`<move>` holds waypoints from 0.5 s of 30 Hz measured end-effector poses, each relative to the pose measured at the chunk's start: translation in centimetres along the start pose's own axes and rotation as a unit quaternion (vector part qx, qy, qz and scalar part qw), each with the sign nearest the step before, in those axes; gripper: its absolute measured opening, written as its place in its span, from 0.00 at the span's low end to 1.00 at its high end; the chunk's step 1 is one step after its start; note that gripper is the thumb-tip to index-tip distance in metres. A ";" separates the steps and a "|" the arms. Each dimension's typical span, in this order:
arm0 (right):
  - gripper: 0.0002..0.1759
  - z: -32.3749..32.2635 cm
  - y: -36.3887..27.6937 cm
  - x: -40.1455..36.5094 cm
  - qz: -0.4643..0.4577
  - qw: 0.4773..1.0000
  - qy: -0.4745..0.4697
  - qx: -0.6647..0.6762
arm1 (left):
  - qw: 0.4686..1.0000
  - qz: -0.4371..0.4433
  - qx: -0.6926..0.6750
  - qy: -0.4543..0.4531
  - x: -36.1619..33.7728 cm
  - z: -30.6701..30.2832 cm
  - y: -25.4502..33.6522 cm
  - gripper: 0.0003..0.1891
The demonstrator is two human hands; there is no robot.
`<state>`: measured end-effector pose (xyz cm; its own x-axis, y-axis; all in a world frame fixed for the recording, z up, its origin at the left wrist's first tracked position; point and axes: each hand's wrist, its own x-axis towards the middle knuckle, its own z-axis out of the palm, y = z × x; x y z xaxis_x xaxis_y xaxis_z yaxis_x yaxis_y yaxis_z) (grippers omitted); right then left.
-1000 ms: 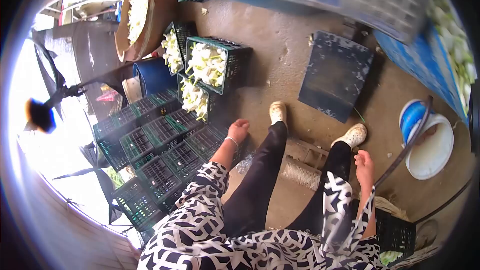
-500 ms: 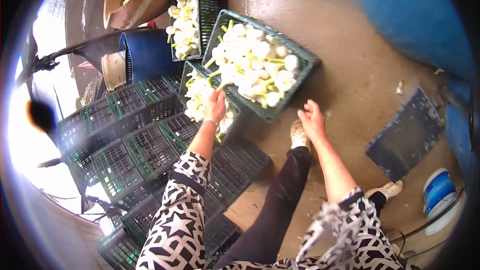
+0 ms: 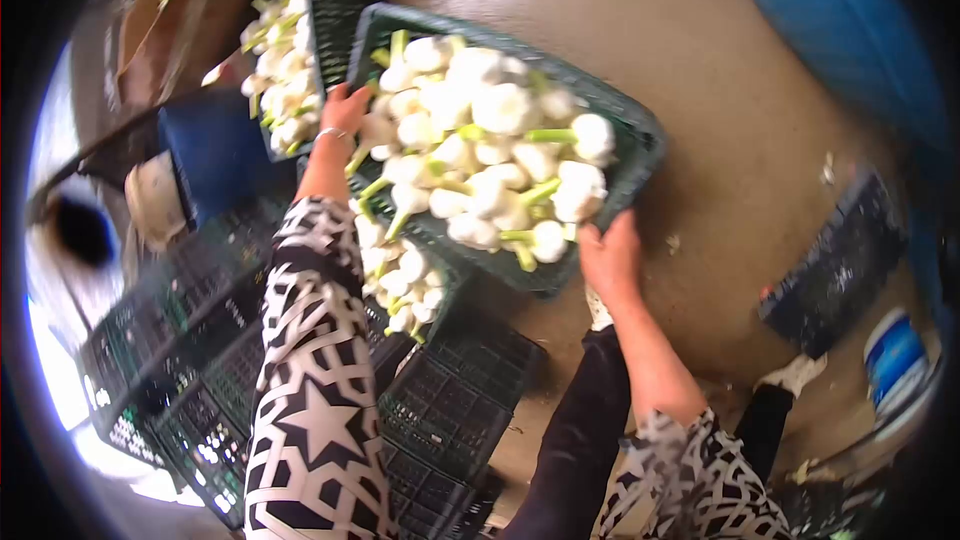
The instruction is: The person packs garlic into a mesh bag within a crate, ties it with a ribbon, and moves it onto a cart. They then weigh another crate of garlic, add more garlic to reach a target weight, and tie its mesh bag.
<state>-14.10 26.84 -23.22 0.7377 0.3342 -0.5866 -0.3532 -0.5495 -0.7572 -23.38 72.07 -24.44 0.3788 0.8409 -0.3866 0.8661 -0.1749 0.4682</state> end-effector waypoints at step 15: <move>0.15 -21.7 5.1 -11.2 0.128 0.990 0.038 0.052 | 0.963 0.185 0.196 0.021 -29.5 -6.6 20.0 0.08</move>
<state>-11.65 3.64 -14.28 0.6565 0.1344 -0.7423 -0.5874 -0.5263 -0.6148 -19.36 47.10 1.57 0.6795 0.7016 -0.2148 0.7333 -0.6398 0.2300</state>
